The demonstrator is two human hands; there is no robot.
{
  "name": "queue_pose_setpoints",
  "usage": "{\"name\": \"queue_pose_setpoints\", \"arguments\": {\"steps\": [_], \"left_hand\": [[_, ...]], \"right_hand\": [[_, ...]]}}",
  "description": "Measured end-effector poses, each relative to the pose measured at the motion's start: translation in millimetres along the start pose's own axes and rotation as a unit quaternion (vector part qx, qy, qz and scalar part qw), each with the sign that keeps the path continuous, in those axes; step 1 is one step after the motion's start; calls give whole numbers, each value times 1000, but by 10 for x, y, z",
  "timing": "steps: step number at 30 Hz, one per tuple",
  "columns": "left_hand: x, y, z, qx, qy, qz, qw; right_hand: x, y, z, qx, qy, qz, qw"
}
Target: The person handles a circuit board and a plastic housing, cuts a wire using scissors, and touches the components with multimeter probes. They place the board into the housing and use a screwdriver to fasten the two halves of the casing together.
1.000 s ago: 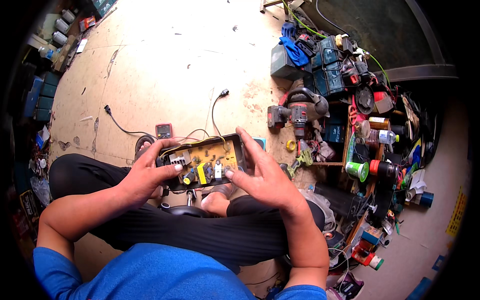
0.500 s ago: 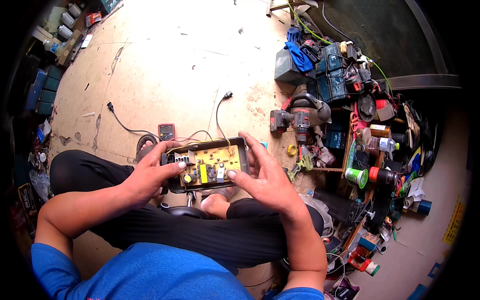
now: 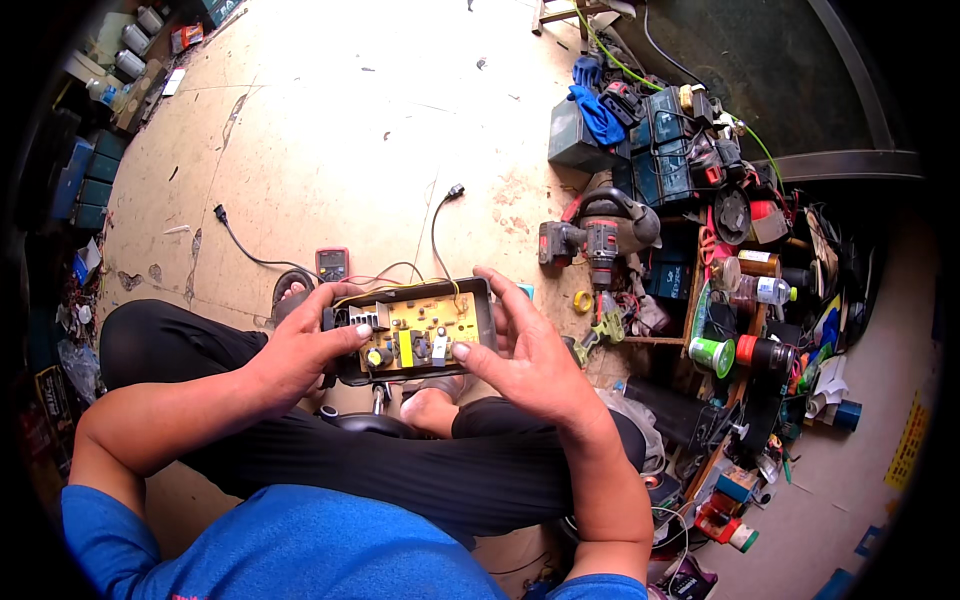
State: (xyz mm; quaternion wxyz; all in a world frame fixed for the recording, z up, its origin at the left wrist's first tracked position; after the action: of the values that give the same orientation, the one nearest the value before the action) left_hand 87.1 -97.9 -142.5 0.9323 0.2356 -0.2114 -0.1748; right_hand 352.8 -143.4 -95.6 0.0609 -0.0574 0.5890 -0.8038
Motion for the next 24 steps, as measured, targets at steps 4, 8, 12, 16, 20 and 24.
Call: {"name": "queue_pose_setpoints", "arguments": {"steps": [4,8,12,16,20,24], "left_hand": [[24,34,23,0,-4,12,1000],[26,29,19,-10,0,17,1000],[24,31,16,-28,-5,29,999],[15,13,0,-43,-15,45,998],[-3,-19,-21,-30,-10,23,999],[49,63,38,-46,-13,60,997]], "right_hand": [[0,1,-1,-1,3,6,1000],[0,-7,2,-2,3,10,1000],[3,-26,7,-3,4,10,1000],[-2,-8,9,-4,6,11,1000],[-17,0,16,-4,5,14,1000],[-20,10,22,-4,11,9,1000]]}}
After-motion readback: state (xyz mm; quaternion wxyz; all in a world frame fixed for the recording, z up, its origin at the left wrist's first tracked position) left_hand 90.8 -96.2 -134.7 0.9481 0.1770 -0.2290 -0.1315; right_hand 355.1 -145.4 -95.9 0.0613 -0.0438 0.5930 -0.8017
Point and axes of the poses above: each hand's wrist, its own z-axis away from the middle knuckle, its own x-axis out of the palm, y = z × x, the point moved 3 cm from there along -z, towards the middle knuckle, and after that the axes turned 13 degrees about -x, right-handed, at the moved point
